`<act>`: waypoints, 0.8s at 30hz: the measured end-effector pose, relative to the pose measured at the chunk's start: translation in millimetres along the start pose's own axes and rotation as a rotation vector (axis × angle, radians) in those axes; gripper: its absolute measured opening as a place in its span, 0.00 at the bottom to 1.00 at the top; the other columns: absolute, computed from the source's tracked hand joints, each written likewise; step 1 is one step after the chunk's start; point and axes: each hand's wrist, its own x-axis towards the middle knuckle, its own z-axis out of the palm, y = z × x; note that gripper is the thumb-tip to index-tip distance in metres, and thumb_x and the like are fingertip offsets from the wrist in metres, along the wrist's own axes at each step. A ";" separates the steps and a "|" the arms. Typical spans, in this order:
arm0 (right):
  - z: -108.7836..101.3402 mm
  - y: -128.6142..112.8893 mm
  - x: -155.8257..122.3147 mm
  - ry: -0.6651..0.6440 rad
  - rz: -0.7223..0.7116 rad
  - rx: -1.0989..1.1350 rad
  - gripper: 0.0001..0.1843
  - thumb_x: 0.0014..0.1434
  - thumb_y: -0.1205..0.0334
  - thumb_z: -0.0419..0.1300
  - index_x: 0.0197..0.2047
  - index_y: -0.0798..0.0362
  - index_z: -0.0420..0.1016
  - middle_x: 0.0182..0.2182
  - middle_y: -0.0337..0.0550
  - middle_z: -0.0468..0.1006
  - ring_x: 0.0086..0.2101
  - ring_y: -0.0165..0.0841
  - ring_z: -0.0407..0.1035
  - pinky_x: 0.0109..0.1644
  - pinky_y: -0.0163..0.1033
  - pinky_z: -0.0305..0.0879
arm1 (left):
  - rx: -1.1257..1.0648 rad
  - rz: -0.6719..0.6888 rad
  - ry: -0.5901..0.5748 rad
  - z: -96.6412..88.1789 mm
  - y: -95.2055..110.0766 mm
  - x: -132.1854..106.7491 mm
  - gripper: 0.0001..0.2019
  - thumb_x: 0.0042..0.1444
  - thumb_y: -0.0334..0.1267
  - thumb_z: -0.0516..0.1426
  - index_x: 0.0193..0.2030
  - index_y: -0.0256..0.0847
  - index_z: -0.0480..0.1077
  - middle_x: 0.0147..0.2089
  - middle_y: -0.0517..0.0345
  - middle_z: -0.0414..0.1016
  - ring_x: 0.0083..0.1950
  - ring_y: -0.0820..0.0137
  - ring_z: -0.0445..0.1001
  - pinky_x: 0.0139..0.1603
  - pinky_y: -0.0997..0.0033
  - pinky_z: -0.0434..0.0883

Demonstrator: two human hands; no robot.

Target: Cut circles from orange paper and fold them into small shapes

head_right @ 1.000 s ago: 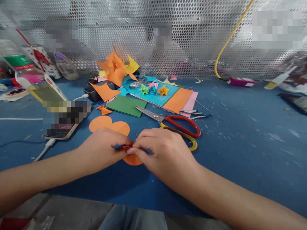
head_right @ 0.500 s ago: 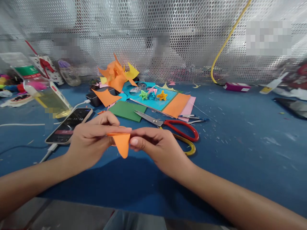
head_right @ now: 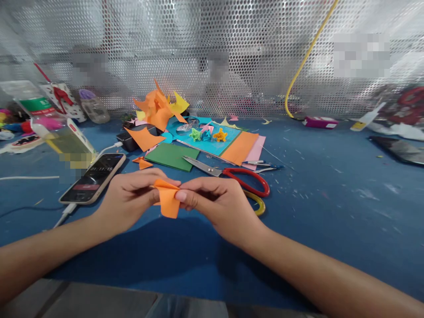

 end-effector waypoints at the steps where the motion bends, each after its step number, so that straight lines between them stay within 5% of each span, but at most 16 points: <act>1: -0.2 -0.2 0.5 0.017 -0.013 -0.035 0.02 0.50 0.63 0.64 0.29 0.52 0.78 0.25 0.37 0.80 0.25 0.29 0.74 0.29 0.30 0.73 | -0.001 -0.002 -0.014 -0.1 0.7 -0.1 0.09 0.56 0.40 0.56 0.33 0.41 0.77 0.30 0.56 0.74 0.32 0.72 0.72 0.29 0.77 0.71; 5: -0.9 -1.7 1.3 0.072 -0.087 -0.189 0.01 0.50 0.65 0.63 0.28 0.52 0.77 0.25 0.36 0.80 0.25 0.29 0.74 0.27 0.29 0.72 | -0.024 0.001 0.031 -0.3 2.3 -1.1 0.10 0.53 0.44 0.59 0.37 0.40 0.76 0.35 0.54 0.76 0.32 0.72 0.74 0.28 0.77 0.73; 13: -2.0 -6.4 -0.5 0.072 -0.249 -0.417 0.04 0.51 0.69 0.63 0.29 0.50 0.78 0.25 0.36 0.80 0.26 0.29 0.74 0.31 0.30 0.73 | 0.136 0.078 0.158 0.8 4.4 -0.6 0.06 0.47 0.30 0.63 0.33 0.41 0.77 0.29 0.62 0.79 0.29 0.75 0.76 0.26 0.83 0.74; 24: -2.7 -3.1 -2.6 0.096 -0.322 -0.493 0.03 0.53 0.67 0.62 0.31 0.51 0.78 0.26 0.33 0.80 0.27 0.28 0.74 0.32 0.28 0.71 | 0.123 0.093 0.101 2.4 2.8 1.9 0.08 0.46 0.28 0.63 0.34 0.42 0.77 0.29 0.62 0.80 0.27 0.76 0.76 0.24 0.86 0.73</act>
